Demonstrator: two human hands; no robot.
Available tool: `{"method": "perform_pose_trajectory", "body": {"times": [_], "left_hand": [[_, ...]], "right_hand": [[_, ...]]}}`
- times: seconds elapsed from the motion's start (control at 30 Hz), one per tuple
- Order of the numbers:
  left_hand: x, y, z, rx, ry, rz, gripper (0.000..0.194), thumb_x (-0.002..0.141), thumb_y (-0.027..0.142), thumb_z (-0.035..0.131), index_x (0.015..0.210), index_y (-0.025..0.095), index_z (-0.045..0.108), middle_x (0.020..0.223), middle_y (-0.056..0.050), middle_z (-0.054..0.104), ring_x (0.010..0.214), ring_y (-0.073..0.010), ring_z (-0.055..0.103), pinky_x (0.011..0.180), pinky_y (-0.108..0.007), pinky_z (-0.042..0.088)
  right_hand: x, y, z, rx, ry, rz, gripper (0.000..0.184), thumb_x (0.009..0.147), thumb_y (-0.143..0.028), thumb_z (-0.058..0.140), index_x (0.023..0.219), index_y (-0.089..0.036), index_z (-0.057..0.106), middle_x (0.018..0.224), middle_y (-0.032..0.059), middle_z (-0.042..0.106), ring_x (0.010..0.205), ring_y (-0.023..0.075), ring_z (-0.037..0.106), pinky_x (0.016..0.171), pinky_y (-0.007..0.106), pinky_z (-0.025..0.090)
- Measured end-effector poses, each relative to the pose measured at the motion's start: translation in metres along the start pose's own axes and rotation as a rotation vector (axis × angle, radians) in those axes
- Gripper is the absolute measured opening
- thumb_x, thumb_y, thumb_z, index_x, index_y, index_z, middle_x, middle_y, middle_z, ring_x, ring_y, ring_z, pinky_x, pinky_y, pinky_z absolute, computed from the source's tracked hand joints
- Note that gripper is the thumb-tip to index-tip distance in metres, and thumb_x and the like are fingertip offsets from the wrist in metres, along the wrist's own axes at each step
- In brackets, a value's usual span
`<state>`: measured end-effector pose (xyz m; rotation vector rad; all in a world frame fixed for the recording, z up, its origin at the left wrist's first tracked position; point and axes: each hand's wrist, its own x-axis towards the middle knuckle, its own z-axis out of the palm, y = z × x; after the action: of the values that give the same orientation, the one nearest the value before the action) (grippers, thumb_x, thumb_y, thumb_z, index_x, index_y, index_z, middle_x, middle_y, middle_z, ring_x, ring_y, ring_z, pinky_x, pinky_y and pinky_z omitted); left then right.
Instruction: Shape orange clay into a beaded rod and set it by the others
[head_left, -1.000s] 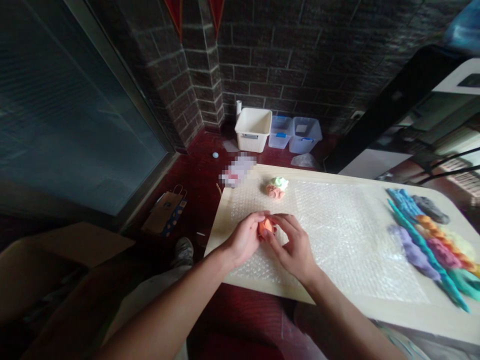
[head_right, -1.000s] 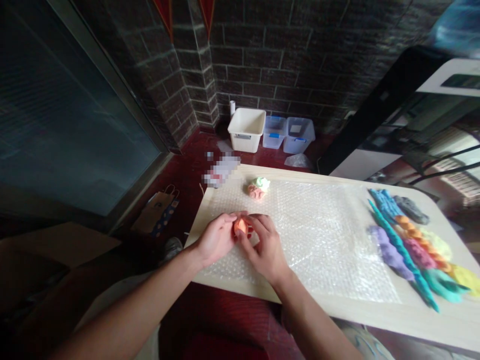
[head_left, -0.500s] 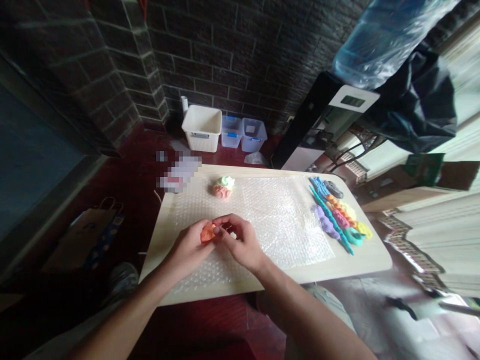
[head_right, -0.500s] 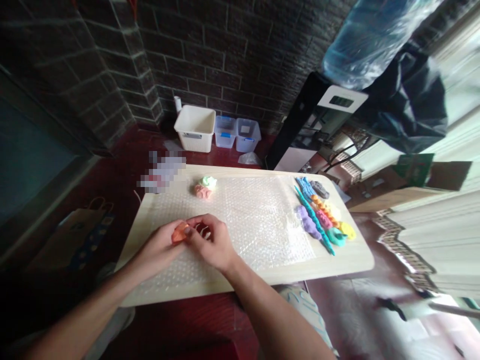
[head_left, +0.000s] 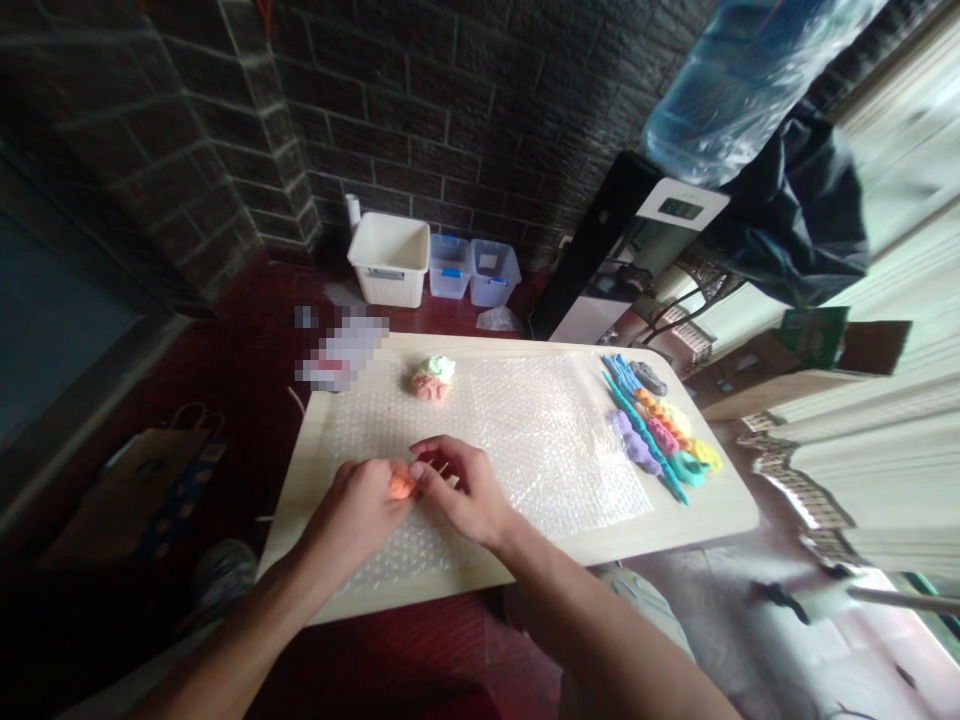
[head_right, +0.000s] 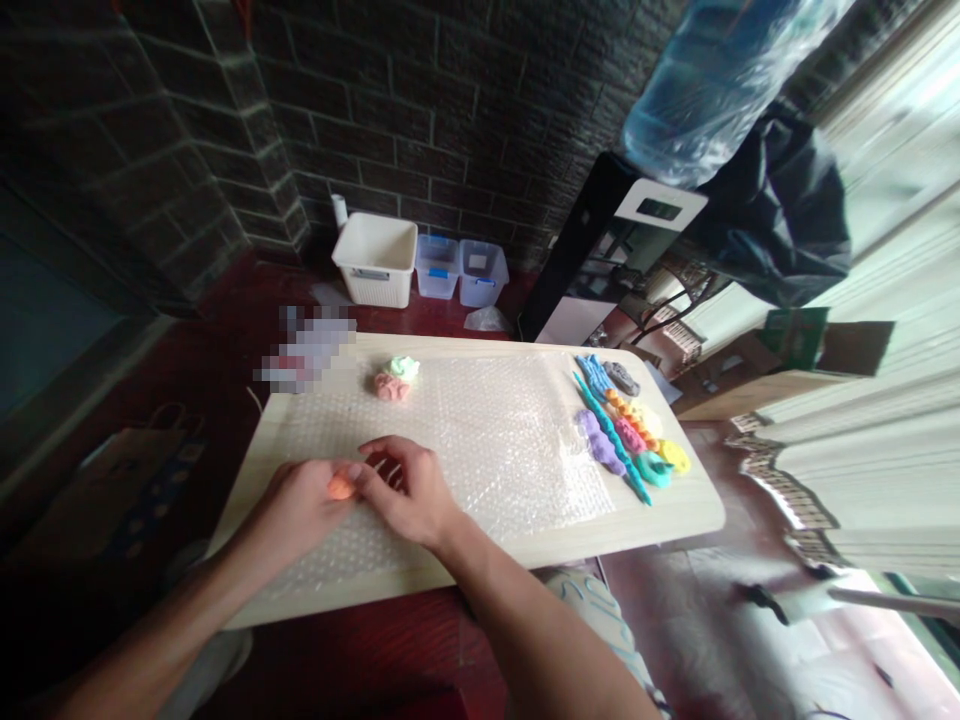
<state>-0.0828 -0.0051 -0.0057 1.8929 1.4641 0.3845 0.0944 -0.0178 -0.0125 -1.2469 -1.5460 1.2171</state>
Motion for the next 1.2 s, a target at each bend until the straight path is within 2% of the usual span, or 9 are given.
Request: {"method": "perform_pose_trajectory", "body": {"times": [0.2, 0.33, 0.47, 0.6, 0.73, 0.87, 1.0, 1.1, 1.2], "left_hand": [[0.004, -0.006, -0.001, -0.097, -0.036, 0.056, 0.012, 0.082, 0.019, 0.057, 0.074, 0.018, 0.066, 0.078, -0.006, 0.076, 0.078, -0.0231, 0.071, 0.066, -0.027, 0.041], [0.006, -0.007, 0.001, -0.005, -0.026, 0.007, 0.005, 0.079, 0.017, 0.061, 0.078, 0.019, 0.066, 0.079, -0.007, 0.076, 0.076, -0.0234, 0.071, 0.064, -0.027, 0.039], [0.003, -0.005, 0.001, 0.033, -0.030, -0.014, 0.009, 0.084, 0.018, 0.060, 0.087, 0.020, 0.067, 0.088, -0.008, 0.079, 0.082, -0.0242, 0.073, 0.065, -0.027, 0.038], [0.001, 0.001, -0.001, 0.114, -0.020, -0.036, 0.015, 0.087, 0.014, 0.055, 0.083, 0.020, 0.068, 0.086, -0.013, 0.079, 0.081, -0.0275, 0.073, 0.064, -0.030, 0.036], [0.002, 0.003, -0.001, 0.101, -0.007, 0.019, 0.019, 0.088, 0.012, 0.053, 0.084, 0.020, 0.070, 0.088, -0.014, 0.079, 0.081, -0.0278, 0.073, 0.066, -0.032, 0.037], [0.002, -0.001, 0.005, -0.008, 0.061, 0.105, 0.016, 0.088, 0.009, 0.055, 0.090, 0.020, 0.067, 0.093, -0.010, 0.076, 0.089, -0.0255, 0.072, 0.074, -0.032, 0.046], [0.002, -0.006, 0.010, -0.101, 0.152, 0.220, 0.029, 0.086, 0.004, 0.056, 0.108, 0.021, 0.062, 0.112, -0.009, 0.073, 0.105, -0.0239, 0.070, 0.090, -0.035, 0.053], [0.002, -0.008, 0.011, -0.107, 0.117, 0.243, 0.032, 0.091, 0.003, 0.049, 0.115, 0.020, 0.061, 0.115, -0.011, 0.073, 0.109, -0.0244, 0.071, 0.095, -0.038, 0.055], [0.003, -0.006, 0.009, -0.111, 0.093, 0.225, 0.026, 0.097, 0.007, 0.045, 0.114, 0.017, 0.061, 0.113, -0.014, 0.075, 0.106, -0.0263, 0.073, 0.092, -0.040, 0.057]], "right_hand": [[-0.002, -0.005, -0.001, -0.249, -0.052, -0.296, 0.043, 0.092, -0.049, 0.076, 0.122, -0.017, 0.073, 0.096, 0.0067, 0.074, 0.079, 0.0179, 0.067, 0.077, 0.031, 0.055], [-0.001, -0.004, -0.001, -0.302, -0.052, -0.339, 0.042, 0.098, -0.051, 0.068, 0.118, -0.015, 0.074, 0.091, 0.0078, 0.072, 0.079, 0.0187, 0.067, 0.076, 0.031, 0.053], [-0.002, -0.004, 0.001, -0.345, -0.053, -0.306, 0.040, 0.100, -0.051, 0.066, 0.116, -0.016, 0.075, 0.090, 0.0086, 0.072, 0.081, 0.0208, 0.067, 0.077, 0.033, 0.052], [-0.004, -0.006, 0.004, -0.326, -0.040, -0.277, 0.032, 0.098, -0.047, 0.069, 0.109, -0.018, 0.076, 0.091, 0.0094, 0.075, 0.082, 0.0228, 0.069, 0.078, 0.035, 0.053], [-0.005, -0.008, 0.000, -0.288, -0.029, -0.275, 0.025, 0.096, -0.044, 0.072, 0.105, -0.021, 0.077, 0.093, 0.0086, 0.077, 0.083, 0.0230, 0.071, 0.079, 0.035, 0.054], [-0.002, -0.004, -0.005, -0.258, -0.040, -0.235, 0.021, 0.096, -0.038, 0.073, 0.108, -0.021, 0.077, 0.096, 0.0074, 0.078, 0.084, 0.0210, 0.070, 0.080, 0.034, 0.055], [0.004, 0.006, -0.007, -0.128, 0.000, -0.115, 0.025, 0.096, -0.037, 0.072, 0.114, -0.019, 0.076, 0.102, 0.0088, 0.079, 0.084, 0.0198, 0.071, 0.078, 0.034, 0.057], [0.006, 0.010, -0.006, -0.015, -0.018, -0.038, 0.034, 0.095, -0.039, 0.073, 0.121, -0.018, 0.072, 0.103, 0.0090, 0.078, 0.082, 0.0186, 0.071, 0.075, 0.033, 0.058], [0.006, 0.009, -0.007, -0.030, -0.036, -0.036, 0.038, 0.093, -0.041, 0.075, 0.124, -0.019, 0.071, 0.104, 0.0091, 0.076, 0.080, 0.0181, 0.070, 0.067, 0.030, 0.057]]}}
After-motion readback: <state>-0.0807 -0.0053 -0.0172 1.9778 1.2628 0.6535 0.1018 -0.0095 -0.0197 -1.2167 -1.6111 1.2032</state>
